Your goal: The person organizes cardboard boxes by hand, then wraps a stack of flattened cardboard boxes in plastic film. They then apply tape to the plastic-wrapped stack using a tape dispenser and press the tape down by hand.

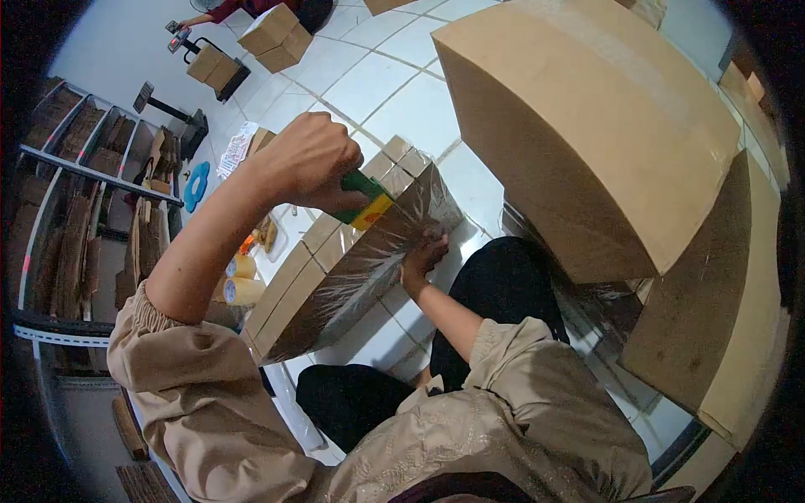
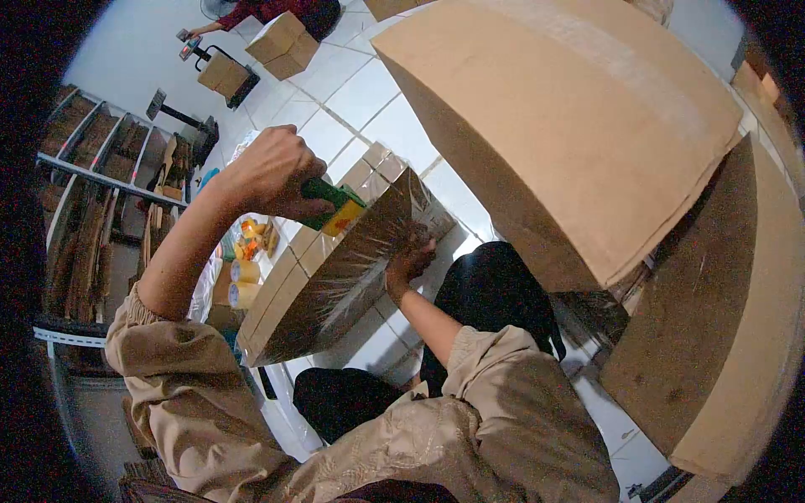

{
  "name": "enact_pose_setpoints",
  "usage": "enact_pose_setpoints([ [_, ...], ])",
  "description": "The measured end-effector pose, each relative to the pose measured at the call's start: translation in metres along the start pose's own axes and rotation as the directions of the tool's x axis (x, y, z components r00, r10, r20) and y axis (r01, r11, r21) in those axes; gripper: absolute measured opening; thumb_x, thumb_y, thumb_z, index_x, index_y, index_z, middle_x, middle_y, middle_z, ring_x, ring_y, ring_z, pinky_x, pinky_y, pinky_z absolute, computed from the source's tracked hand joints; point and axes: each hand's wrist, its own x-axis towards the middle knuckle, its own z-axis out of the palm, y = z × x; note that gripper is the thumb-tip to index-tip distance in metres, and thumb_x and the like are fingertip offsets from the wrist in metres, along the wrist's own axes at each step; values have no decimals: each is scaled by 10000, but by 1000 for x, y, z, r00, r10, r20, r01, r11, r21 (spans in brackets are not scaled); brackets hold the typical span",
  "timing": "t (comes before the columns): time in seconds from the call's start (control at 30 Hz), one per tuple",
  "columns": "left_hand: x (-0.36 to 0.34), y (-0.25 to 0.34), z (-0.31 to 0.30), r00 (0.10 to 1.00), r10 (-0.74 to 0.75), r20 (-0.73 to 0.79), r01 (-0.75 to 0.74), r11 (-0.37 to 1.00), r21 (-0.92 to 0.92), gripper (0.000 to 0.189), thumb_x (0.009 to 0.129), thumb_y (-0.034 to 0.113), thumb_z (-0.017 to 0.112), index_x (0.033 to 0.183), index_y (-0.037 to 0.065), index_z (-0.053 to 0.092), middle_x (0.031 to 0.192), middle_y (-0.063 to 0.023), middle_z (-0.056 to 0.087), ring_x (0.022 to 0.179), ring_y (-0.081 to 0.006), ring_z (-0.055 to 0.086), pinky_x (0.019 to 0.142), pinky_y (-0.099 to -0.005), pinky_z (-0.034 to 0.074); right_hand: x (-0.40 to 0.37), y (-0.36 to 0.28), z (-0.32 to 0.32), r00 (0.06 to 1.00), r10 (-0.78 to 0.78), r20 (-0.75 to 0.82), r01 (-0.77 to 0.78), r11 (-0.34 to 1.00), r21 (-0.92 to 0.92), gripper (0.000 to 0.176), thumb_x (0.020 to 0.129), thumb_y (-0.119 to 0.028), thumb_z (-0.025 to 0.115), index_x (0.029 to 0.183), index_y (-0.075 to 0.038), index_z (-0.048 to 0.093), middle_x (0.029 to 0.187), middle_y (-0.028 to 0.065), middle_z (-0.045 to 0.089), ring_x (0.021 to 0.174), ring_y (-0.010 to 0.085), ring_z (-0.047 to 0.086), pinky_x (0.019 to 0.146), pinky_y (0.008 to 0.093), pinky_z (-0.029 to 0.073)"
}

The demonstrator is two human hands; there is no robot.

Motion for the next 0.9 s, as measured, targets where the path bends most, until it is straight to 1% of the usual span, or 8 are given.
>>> enact_pose_setpoints([
  [0.17,-3,-7,7,999,14,-31,-14,1000,-10,356,624,407,676,592,62,592,501,-136,515,508,-319,503,637,-374,412,8,-4,0,990,105,-92,-120,975,-185,521,870,-355,495,1260,-41,353,1180,186,422,1135,351,377,965,432,279],
  [0.2,-3,-11,9,999,21,-50,-23,999,-31,354,623,413,675,593,69,595,498,-131,514,503,-316,492,638,-367,408,4,-32,-4,975,-220,-30,221,975,19,488,870,-316,490,1245,-25,376,1178,182,437,1129,326,391,973,432,262],
  [0.3,-6,-21,9,997,58,-42,-59,998,-18,351,613,438,672,598,94,609,496,-114,519,487,-303,460,658,-347,397,4,-126,-25,519,-827,216,788,561,256,419,892,-315,421,1198,-30,453,1212,158,444,1170,294,377,1008,466,186],
  [0.33,-7,-27,14,998,48,-44,-49,998,-25,351,613,438,672,598,94,609,496,-114,519,487,-303,460,658,-347,397,7,-155,-25,513,-828,226,788,559,259,419,892,-315,421,1198,-30,453,1212,158,444,1170,294,377,1008,466,186],
  [0.4,-6,-42,24,973,132,-191,-145,988,-55,458,659,512,647,544,71,596,428,-103,479,442,-283,479,754,-356,369,21,-196,-14,133,-808,574,961,246,123,431,904,-373,364,1141,-44,510,1185,135,477,1200,276,363,1012,505,167],
  [0.5,-3,-61,44,980,109,-167,-131,983,-125,509,657,571,616,541,77,595,411,-102,459,443,-286,472,728,-346,362,52,-192,15,-96,-647,757,995,-42,91,442,891,-394,354,1098,-54,547,1146,105,518,1218,259,357,1009,539,157],
  [0.63,3,-90,73,971,172,-166,-208,950,-232,558,654,617,594,516,76,579,406,-102,454,422,-291,451,690,-336,349,45,-210,12,-76,-394,916,990,83,118,452,889,-412,339,1026,-42,560,1043,101,545,1113,242,450,1003,512,201],
  [0.9,20,-198,180,979,107,-174,-176,873,-455,551,609,633,621,648,86,671,432,-51,483,472,-229,376,644,-308,328,45,-211,21,-32,-323,946,997,55,53,508,831,-506,423,1014,-59,581,1021,78,568,1035,222,520,914,462,287],
])
